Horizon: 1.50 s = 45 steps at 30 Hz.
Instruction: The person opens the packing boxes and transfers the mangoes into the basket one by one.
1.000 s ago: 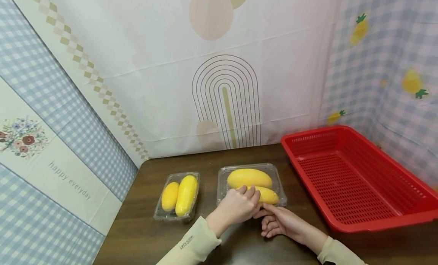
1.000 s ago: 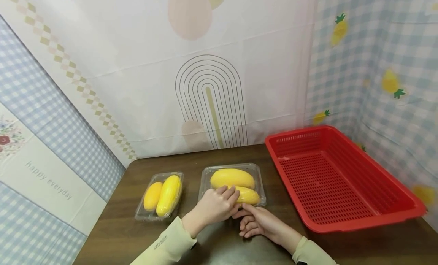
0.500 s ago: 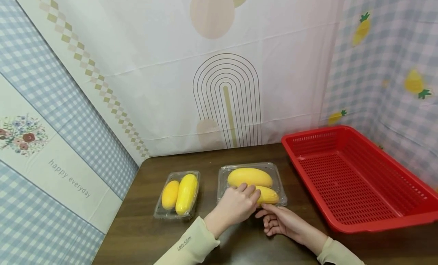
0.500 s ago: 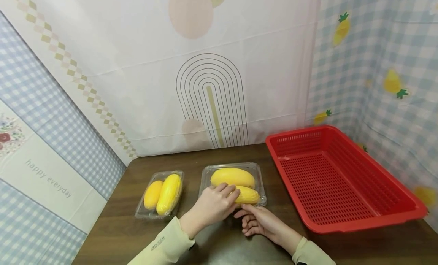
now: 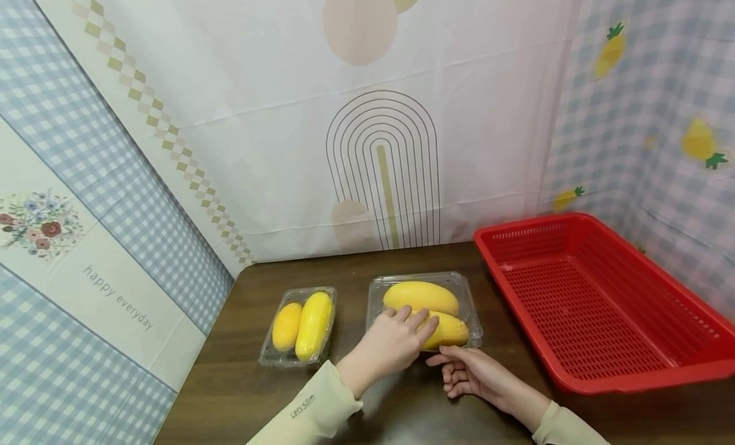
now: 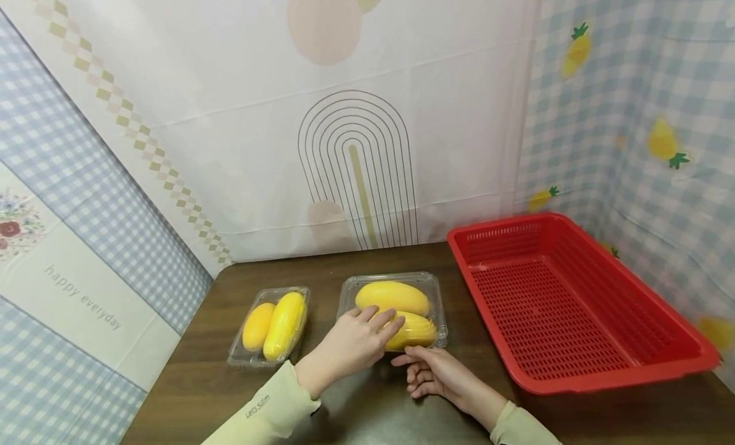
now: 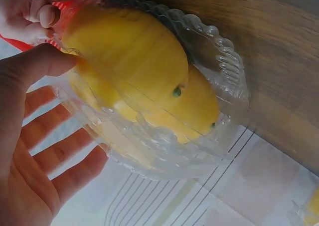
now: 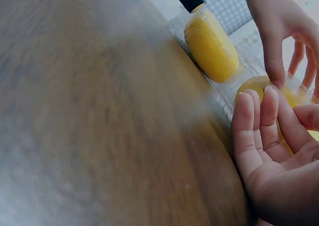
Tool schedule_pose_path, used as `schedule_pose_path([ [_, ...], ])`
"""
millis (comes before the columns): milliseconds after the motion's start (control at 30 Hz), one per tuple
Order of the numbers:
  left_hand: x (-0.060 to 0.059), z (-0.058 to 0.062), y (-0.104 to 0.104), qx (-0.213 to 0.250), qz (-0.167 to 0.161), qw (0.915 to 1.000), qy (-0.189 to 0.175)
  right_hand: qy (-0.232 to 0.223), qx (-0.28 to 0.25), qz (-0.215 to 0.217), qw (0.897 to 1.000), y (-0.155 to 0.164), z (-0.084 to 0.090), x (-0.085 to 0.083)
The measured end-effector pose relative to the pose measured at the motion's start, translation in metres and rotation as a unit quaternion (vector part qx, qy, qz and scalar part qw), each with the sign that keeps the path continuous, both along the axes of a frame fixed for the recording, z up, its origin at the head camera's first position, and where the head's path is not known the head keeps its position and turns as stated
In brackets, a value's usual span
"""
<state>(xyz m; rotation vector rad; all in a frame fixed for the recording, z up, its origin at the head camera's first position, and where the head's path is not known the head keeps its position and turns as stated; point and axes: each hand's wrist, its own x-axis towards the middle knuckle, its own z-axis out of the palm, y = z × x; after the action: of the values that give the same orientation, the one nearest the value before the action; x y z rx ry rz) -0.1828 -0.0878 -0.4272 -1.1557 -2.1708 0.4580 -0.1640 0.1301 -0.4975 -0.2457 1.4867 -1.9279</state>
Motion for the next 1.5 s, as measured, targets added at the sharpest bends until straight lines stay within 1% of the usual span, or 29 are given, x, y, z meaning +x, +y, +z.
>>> schedule_pose_path([
  [200, 0.002, 0.000, -0.006, -0.019, 0.000, 0.9998, -0.010, -0.003, -0.003, 0.003, 1.000, 0.000, -0.001, 0.001],
  [333, 0.001, -0.001, -0.009, -0.018, -0.002, 0.9997, -0.016, -0.005, -0.007, 0.008, 1.000, 0.002, 0.000, 0.001],
  [467, 0.000, -0.001, -0.010, -0.022, -0.007, 0.9991, -0.034, -0.004, -0.005, 0.005, 1.000, 0.007, 0.001, 0.002],
  [567, 0.000, -0.001, -0.013, -0.022, 0.000, 0.9990, -0.039, -0.007, -0.006, 0.005, 1.000, 0.009, 0.002, 0.002],
  [700, -0.001, -0.001, -0.019, -0.014, 0.015, 0.9992, -0.035, -0.009, -0.015, 0.007, 1.000, 0.009, 0.001, 0.000],
  [867, -0.004, -0.003, -0.027, -0.006, 0.016, 0.9994, -0.030, -0.006, -0.021, 0.008, 1.000, 0.010, 0.000, -0.001],
  [933, -0.006, -0.004, -0.030, 0.003, 0.013, 0.9997, -0.022, -0.007, -0.022, 0.007, 1.000, 0.010, 0.000, -0.001],
  [1100, -0.012, -0.010, -0.037, 0.024, -0.011, 0.9996, 0.006, -0.005, -0.022, 0.005, 1.000, 0.010, 0.000, -0.001],
  [1233, -0.012, -0.013, -0.040, 0.027, -0.021, 0.9992, 0.020, -0.005, -0.023, 0.007, 1.000, 0.009, 0.000, -0.002],
  [1400, -0.012, -0.014, -0.045, 0.025, -0.027, 0.9990, 0.026, -0.005, -0.023, 0.007, 1.000, 0.007, 0.000, -0.002],
  [1500, -0.011, -0.013, -0.048, 0.023, -0.028, 0.9991, 0.023, -0.002, -0.024, 0.010, 1.000, 0.007, 0.000, -0.003],
])
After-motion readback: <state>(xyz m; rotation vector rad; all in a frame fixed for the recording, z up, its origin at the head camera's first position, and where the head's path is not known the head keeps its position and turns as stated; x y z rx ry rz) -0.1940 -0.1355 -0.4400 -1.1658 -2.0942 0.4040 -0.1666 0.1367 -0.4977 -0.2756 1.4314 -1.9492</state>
